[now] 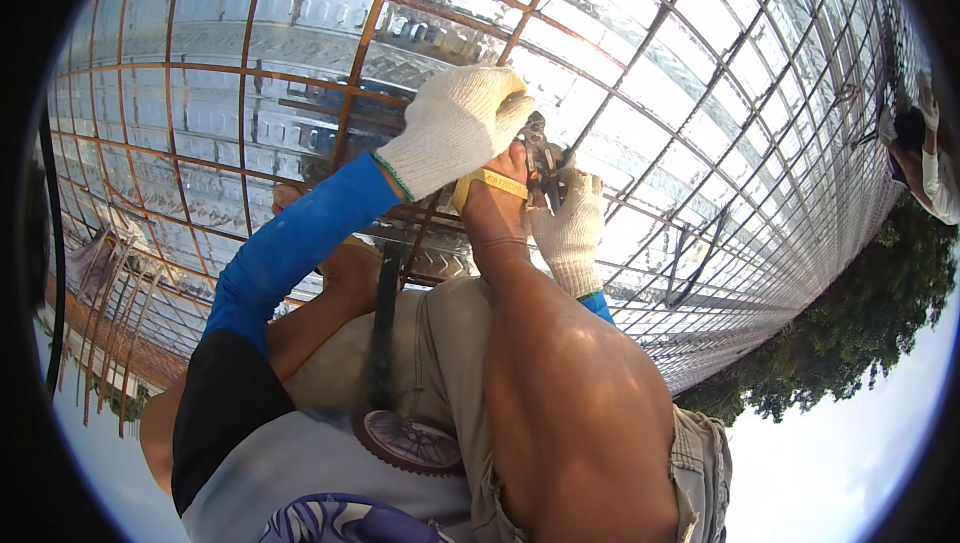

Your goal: The person works on a metal scaffolding structure, using pliers to twist and secure wire ties at the joints of the metal frame. The camera is mounted facing the worker's feet and the underside of the structure, showing the repetitive process of fastening the grid.

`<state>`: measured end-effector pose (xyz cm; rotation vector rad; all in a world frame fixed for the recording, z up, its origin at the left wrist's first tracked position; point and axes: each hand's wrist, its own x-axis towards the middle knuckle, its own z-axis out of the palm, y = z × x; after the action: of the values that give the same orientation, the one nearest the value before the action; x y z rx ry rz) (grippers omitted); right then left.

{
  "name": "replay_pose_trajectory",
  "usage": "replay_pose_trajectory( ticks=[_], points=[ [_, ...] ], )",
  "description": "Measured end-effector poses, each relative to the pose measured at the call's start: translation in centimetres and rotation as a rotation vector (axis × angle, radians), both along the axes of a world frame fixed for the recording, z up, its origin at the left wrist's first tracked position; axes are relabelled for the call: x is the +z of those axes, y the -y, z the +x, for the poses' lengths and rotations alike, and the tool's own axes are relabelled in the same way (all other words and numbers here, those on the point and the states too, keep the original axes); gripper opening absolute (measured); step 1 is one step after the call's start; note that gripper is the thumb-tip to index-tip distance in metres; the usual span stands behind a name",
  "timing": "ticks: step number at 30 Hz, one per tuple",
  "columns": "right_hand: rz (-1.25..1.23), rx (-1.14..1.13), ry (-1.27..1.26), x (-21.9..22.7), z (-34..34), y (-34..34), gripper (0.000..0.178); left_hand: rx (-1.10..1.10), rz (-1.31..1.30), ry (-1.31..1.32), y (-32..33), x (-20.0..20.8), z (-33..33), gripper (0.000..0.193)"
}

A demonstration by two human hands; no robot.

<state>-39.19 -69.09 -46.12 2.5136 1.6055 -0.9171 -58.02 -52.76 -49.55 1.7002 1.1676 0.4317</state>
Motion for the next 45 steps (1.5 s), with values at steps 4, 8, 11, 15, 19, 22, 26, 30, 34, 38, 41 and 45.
replay_pose_trajectory(
  ticks=[4, 8, 11, 15, 19, 22, 26, 30, 34, 38, 41, 45],
  points=[
    [-0.052, 0.117, -0.102, -0.7, 0.1, -1.1, 0.04, -0.144, -0.127, -0.194, -0.1, 0.6, 0.1, 0.039],
    [-0.089, 0.079, -0.26, -0.3, 2.4, -1.1, 0.036, -0.178, -0.218, -0.135, -0.9, 1.2, 0.6, 0.044],
    [-0.041, -0.049, -0.431, 3.1, 3.2, -4.9, 0.03, 0.018, -0.279, 0.12, -0.4, 2.1, 0.4, 0.045],
    [-0.148, 0.096, -0.423, 9.1, 3.3, -14.8, 0.023, 0.31, -0.657, 0.757, 1.7, 1.0, 0.9, 0.055],
    [-0.381, 0.451, -0.148, 11.9, 3.5, -22.4, 0.027, 0.625, -1.016, 1.054, 1.7, 2.0, 6.7, 0.039],
    [-0.48, 0.722, 0.062, 13.6, 2.3, -26.1, 0.025, 0.852, -1.212, 1.167, 1.7, 3.6, 9.3, 0.031],
    [-0.344, 1.163, 0.252, 14.1, 2.0, -28.2, 0.022, 1.006, -1.314, 1.281, 1.2, 5.0, 11.8, 0.025],
    [-0.345, 1.251, 0.342, 13.5, 0.9, -29.4, 0.022, 1.016, -1.26, 1.237, -0.5, 5.6, 11.4, 0.034],
    [-0.314, 1.292, 0.367, 12.8, 0.2, -30.2, 0.023, 1.032, -1.248, 1.237, -1.5, 5.4, 11.4, 0.041],
    [-0.301, 1.308, 0.338, 12.3, 1.0, -31.0, 0.022, 1.102, -1.258, 1.307, -2.2, 5.4, 12.4, 0.037],
    [-0.353, 1.289, 0.323, 12.7, -0.3, -31.6, 0.023, 1.135, -1.247, 1.347, -2.5, 5.3, 12.8, 0.032],
    [-0.355, 1.286, 0.243, 12.7, 0.2, -31.5, 0.026, 1.158, -1.223, 1.306, -2.9, 4.5, 13.9, 0.031]
  ],
)
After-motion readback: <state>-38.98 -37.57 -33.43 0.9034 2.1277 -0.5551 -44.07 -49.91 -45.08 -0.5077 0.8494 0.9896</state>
